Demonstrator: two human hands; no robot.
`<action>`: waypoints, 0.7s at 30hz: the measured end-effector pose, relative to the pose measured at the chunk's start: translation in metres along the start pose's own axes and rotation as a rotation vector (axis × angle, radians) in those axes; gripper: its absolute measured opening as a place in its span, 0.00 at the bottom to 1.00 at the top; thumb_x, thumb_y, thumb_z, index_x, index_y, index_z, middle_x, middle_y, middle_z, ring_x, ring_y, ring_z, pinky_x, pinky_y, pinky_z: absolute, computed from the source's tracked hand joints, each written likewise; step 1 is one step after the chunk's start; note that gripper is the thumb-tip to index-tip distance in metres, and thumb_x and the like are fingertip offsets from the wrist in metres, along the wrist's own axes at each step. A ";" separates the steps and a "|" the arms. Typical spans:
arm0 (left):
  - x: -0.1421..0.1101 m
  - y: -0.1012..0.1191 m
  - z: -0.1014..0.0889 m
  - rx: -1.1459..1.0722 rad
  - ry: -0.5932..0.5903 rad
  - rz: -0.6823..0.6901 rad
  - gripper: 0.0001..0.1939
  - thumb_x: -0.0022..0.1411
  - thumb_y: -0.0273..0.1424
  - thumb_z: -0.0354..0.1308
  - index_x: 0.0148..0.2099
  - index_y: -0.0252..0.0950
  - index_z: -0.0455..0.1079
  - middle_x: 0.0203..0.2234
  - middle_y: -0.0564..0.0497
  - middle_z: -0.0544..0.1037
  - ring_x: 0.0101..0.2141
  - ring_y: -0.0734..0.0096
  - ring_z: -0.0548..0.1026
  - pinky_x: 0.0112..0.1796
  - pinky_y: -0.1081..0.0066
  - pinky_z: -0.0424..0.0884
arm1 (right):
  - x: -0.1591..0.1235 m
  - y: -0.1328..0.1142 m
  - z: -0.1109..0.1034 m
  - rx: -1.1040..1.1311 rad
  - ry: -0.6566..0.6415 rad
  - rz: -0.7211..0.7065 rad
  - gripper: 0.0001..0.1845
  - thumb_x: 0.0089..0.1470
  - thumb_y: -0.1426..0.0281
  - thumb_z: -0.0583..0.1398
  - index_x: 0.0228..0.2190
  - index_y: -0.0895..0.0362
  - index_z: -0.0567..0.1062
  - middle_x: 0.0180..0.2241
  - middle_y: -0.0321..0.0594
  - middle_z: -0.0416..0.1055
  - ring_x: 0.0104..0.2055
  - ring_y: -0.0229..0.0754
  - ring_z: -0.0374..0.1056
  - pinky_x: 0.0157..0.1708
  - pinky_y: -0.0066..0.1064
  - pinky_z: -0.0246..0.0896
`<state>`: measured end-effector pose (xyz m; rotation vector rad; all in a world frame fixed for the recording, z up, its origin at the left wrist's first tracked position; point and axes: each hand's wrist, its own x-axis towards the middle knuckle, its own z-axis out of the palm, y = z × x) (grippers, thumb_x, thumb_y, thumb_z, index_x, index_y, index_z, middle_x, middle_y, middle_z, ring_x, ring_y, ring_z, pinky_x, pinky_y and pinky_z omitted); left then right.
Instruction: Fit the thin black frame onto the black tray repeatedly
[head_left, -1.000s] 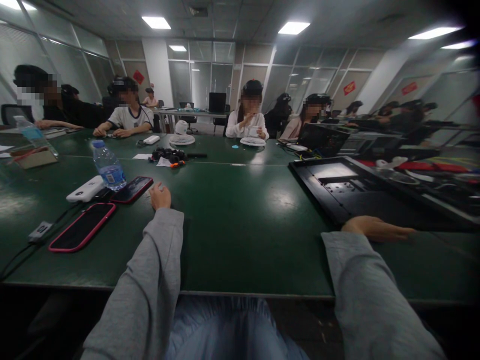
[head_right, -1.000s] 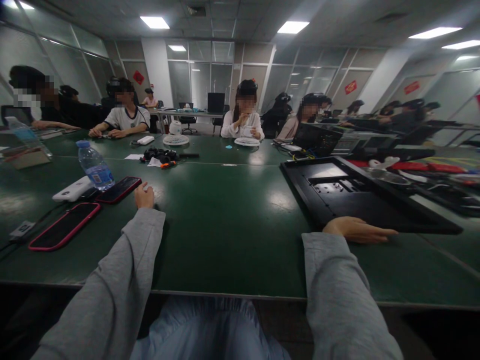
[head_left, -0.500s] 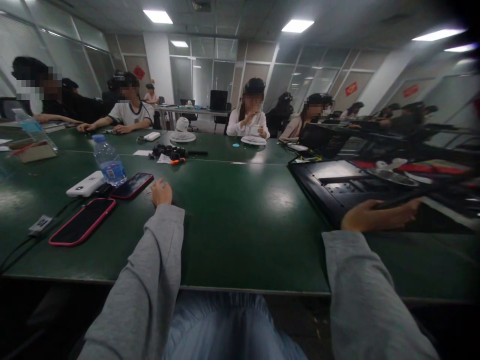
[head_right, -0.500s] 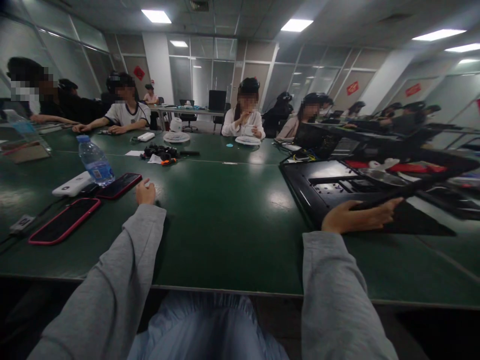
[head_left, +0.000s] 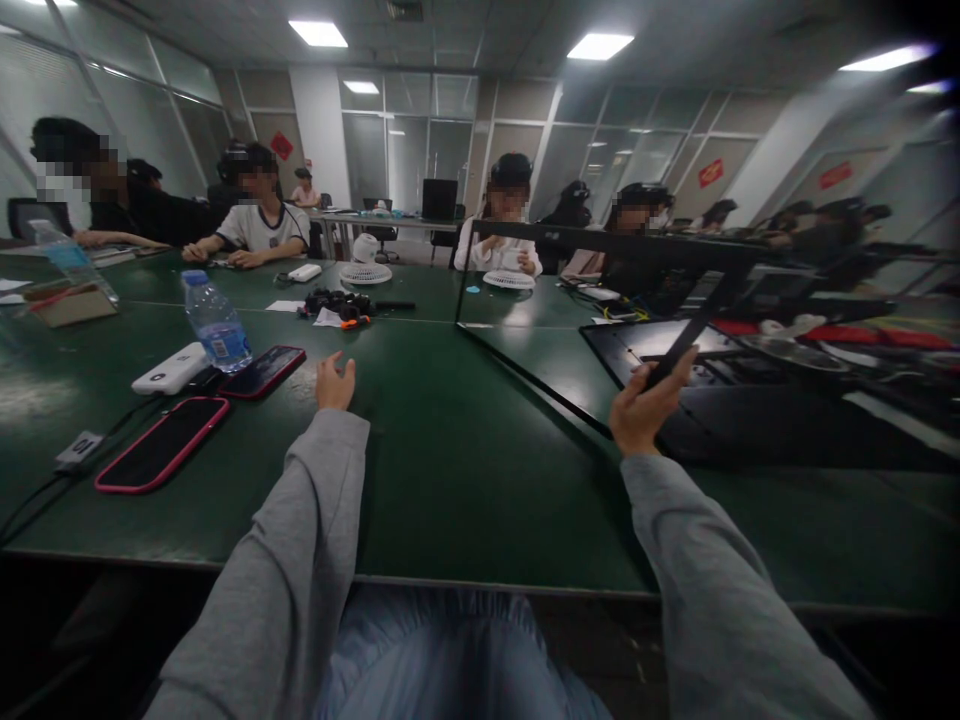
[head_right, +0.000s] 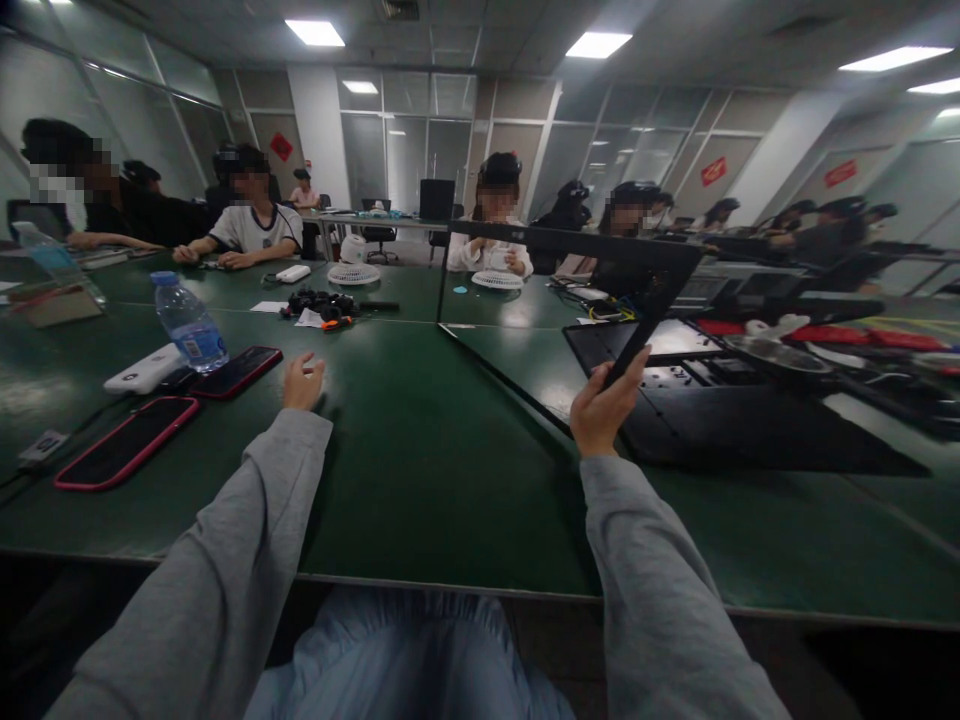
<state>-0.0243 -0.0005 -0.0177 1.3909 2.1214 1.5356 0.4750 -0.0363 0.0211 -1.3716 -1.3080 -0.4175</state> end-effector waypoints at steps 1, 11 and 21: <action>-0.001 0.000 0.001 -0.002 -0.009 0.008 0.23 0.65 0.38 0.55 0.59 0.35 0.68 0.56 0.40 0.69 0.47 0.64 0.75 0.53 0.63 0.67 | -0.001 0.001 0.001 0.006 0.013 -0.017 0.34 0.67 0.63 0.42 0.67 0.67 0.41 0.53 0.60 0.63 0.54 0.50 0.65 0.60 0.47 0.54; -0.007 0.005 0.005 -0.066 -0.049 0.135 0.36 0.64 0.47 0.57 0.68 0.35 0.56 0.60 0.37 0.68 0.52 0.60 0.73 0.54 0.61 0.66 | -0.002 0.002 0.001 0.085 0.028 -0.007 0.31 0.68 0.63 0.40 0.67 0.60 0.39 0.42 0.45 0.70 0.24 0.35 0.64 0.33 0.32 0.65; -0.008 0.008 0.013 -0.140 -0.245 0.139 0.22 0.71 0.41 0.48 0.60 0.35 0.62 0.40 0.45 0.80 0.38 0.67 0.79 0.44 0.65 0.72 | -0.006 0.005 0.009 0.213 -0.091 0.160 0.30 0.65 0.65 0.46 0.65 0.58 0.45 0.38 0.40 0.67 0.25 0.33 0.63 0.30 0.28 0.64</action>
